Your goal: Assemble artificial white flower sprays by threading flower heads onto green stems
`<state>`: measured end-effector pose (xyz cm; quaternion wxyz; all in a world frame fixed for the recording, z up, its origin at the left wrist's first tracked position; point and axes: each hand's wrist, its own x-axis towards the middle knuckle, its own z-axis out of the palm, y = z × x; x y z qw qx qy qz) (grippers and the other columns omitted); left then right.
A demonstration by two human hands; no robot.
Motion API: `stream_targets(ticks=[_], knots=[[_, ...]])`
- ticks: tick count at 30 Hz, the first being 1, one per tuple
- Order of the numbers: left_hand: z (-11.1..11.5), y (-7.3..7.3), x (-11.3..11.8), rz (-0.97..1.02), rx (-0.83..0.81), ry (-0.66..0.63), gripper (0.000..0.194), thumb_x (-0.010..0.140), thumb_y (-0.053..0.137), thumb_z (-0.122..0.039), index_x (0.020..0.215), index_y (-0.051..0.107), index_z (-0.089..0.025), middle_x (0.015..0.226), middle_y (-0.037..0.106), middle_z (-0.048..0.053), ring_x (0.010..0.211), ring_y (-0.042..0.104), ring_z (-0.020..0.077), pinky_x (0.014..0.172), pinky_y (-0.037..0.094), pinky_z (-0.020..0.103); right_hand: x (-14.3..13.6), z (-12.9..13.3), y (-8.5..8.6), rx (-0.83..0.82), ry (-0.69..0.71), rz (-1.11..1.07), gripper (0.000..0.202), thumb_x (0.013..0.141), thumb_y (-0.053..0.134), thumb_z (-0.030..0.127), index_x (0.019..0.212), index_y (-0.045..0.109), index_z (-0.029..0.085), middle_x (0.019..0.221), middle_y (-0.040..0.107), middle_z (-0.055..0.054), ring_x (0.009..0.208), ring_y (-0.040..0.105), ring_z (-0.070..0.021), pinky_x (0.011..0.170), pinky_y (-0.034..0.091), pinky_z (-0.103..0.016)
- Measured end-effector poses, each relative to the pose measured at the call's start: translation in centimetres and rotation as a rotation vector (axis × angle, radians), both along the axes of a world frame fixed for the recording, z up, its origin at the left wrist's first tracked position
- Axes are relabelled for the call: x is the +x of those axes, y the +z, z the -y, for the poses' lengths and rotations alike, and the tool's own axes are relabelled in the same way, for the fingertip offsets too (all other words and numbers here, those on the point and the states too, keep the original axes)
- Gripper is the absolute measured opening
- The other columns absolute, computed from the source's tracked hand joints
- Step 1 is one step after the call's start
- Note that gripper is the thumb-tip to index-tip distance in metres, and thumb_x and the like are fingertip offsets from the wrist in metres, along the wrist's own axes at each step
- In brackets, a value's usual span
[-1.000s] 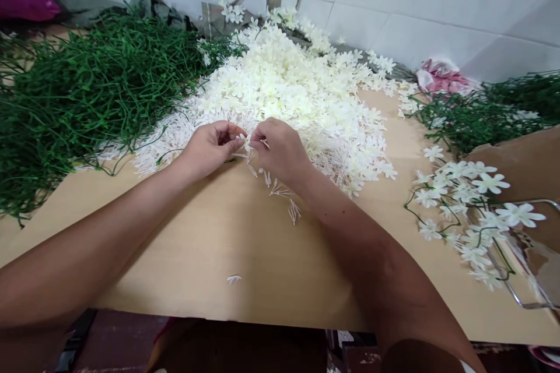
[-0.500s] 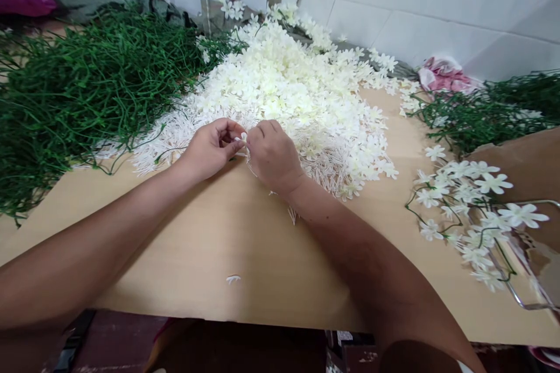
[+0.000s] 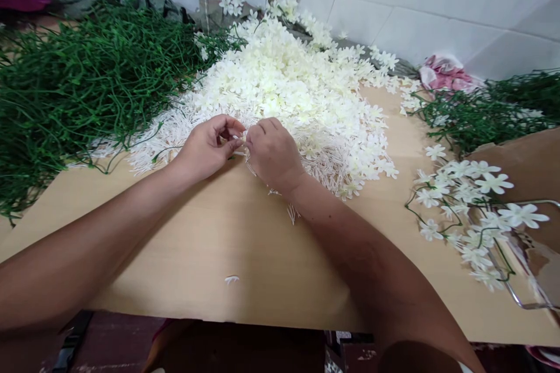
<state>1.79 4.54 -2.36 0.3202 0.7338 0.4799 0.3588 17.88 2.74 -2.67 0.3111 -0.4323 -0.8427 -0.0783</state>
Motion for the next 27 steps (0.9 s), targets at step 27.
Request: stream_targets(ticks=[27], knots=[[0.3,1.9,-0.4,0.340,-0.297,-0.098,0.005,0.070,0.062,-0.017,0.072,0.059,-0.014,0.066,0.060,0.000,0.060,0.052,0.0085,0.058,0.041,0.023,-0.4,-0.5,0.8,-0.690,0.135,-0.991,0.029,0.067,0.076,0.038,0.071,0.054,0.018,0.066,0.056,0.004,0.061,0.053,-0.0078,0.064,0.048,-0.026]])
